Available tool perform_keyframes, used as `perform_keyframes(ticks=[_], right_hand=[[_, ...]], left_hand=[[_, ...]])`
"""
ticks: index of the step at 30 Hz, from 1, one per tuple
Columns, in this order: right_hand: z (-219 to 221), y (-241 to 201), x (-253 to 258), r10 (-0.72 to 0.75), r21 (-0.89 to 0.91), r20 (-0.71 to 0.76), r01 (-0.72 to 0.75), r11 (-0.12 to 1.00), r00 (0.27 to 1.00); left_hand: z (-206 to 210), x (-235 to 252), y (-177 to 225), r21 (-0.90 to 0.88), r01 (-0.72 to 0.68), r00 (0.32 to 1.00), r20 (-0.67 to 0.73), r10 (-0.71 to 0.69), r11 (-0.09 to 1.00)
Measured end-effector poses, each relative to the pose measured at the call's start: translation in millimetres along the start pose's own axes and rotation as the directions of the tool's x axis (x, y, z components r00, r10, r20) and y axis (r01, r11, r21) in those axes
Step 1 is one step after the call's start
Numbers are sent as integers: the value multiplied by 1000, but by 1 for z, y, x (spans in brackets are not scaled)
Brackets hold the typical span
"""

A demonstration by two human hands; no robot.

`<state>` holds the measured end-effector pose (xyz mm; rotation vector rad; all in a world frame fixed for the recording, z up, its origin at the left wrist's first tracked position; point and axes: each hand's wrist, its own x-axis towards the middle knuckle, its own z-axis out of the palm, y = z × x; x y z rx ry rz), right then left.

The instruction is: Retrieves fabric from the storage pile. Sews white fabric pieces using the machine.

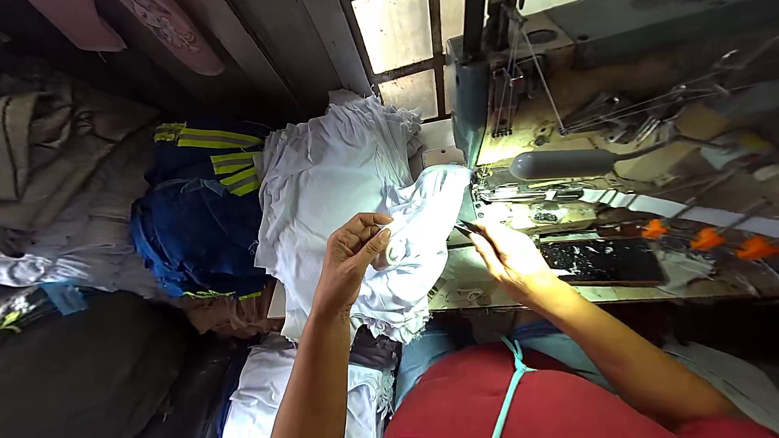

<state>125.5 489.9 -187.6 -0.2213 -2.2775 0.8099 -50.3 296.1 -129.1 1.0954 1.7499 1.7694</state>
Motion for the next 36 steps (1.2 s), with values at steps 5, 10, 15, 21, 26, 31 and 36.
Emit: perform_keyframes(ticks=[5,10,15,21,26,31,36], right_hand=[[23,-19,31,31,-227,80,-12,974,996],[29,-24,29,74,-287,93,-45,957,993],[36,-24,34,23,-247,8,-21,969,1000],[38,-18,38,-27,-203,32,33,979,999],[39,-8,25,-146,-161,23,148,976,989],[20,27,-22,-21,-183,42,28,983,999],[28,62,-53,67,-347,125,-19,938,990]], left_hand=[[11,-9,-9,602,-62,986,-84,141,796],[11,-11,-26,698,-146,959,-74,273,701],[22,-12,-22,-55,47,994,-95,-52,997],[29,-18,-34,-111,43,998,-43,-48,993],[16,-20,-41,91,-25,1000,-11,26,996],[-40,-24,9,-125,-13,966,-259,-20,992],[-109,-7,61,-384,-199,924,-381,41,902]])
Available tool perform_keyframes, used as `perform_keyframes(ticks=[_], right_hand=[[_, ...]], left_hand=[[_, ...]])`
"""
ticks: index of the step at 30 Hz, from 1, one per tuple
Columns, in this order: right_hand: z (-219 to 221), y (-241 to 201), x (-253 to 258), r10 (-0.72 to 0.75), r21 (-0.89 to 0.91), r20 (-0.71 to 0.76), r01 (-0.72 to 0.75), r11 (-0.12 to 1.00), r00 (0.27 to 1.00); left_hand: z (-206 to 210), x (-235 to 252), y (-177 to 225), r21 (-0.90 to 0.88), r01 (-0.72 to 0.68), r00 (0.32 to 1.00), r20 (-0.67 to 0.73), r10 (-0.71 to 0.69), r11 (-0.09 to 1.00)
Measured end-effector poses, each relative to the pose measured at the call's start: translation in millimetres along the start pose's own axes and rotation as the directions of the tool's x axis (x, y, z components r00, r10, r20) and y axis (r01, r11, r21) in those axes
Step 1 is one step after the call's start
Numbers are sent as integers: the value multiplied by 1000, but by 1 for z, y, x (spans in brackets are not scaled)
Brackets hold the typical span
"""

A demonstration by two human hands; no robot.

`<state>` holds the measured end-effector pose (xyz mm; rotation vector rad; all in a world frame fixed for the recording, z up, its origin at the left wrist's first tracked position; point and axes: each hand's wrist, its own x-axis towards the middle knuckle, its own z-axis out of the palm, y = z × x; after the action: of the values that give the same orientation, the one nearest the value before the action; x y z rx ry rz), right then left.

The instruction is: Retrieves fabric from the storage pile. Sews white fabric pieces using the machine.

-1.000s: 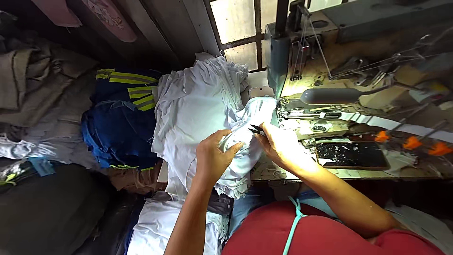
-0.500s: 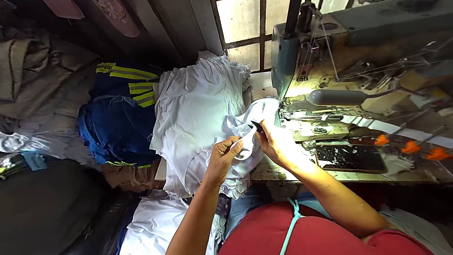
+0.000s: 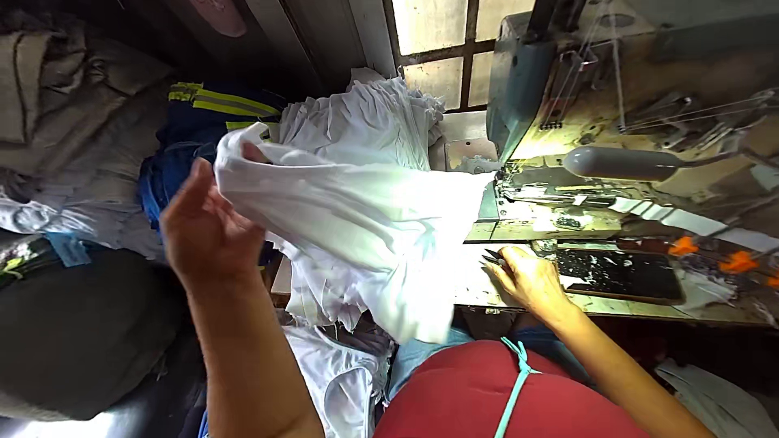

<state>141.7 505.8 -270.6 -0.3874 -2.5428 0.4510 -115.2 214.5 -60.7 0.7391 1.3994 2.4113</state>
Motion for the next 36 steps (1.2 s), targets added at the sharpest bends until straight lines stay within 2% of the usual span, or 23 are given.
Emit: perform_keyframes(ticks=[2,6,9,12,14,16,19,20,22,25,27,29,32,34,36], right_hand=[[9,3,-2,-12,-35,2,12,999,1000],[23,10,-6,-100,-84,-135,90,992,986],[26,14,-7,-115,-54,-170,108,993,979],[25,14,-5,-118,-45,-164,112,993,979],[24,12,-6,-110,-35,-159,106,994,981],[23,12,-8,-99,-34,-167,94,995,981],[23,14,-9,-106,-28,-196,102,994,975],[23,15,-10,-119,-23,-206,117,993,971],[23,17,-11,-152,-22,-221,150,988,963],[23,19,-11,-149,-12,-195,149,989,970],[23,18,-10,-131,-8,-171,132,991,977],[21,18,-9,-118,-14,-159,118,993,980],[22,19,-9,-141,-29,-174,138,990,975],[22,17,-10,-184,-37,-212,180,983,960],[20,9,-10,-220,-10,-217,224,975,951]], left_hand=[[-1,8,22,-33,-56,997,43,57,998],[3,23,50,103,-191,963,214,166,976],[20,35,59,194,-160,977,173,127,968],[19,53,48,401,-200,972,192,132,894],[7,58,25,597,-265,958,252,137,757],[0,46,-17,798,-247,956,293,6,550],[-7,13,-91,970,-91,943,157,-294,227],[-12,5,-111,986,-52,937,103,-335,158],[-21,-6,-127,987,-13,960,57,-274,161],[-45,-11,-110,965,-56,998,60,-6,255],[-61,-13,-94,959,-28,995,1,96,282],[-72,-17,-84,948,40,997,-60,55,317],[-71,-31,-86,928,66,998,-70,-4,367],[-65,-39,-94,935,100,995,-87,-53,341],[-59,-40,-108,961,102,993,-81,-91,257]])
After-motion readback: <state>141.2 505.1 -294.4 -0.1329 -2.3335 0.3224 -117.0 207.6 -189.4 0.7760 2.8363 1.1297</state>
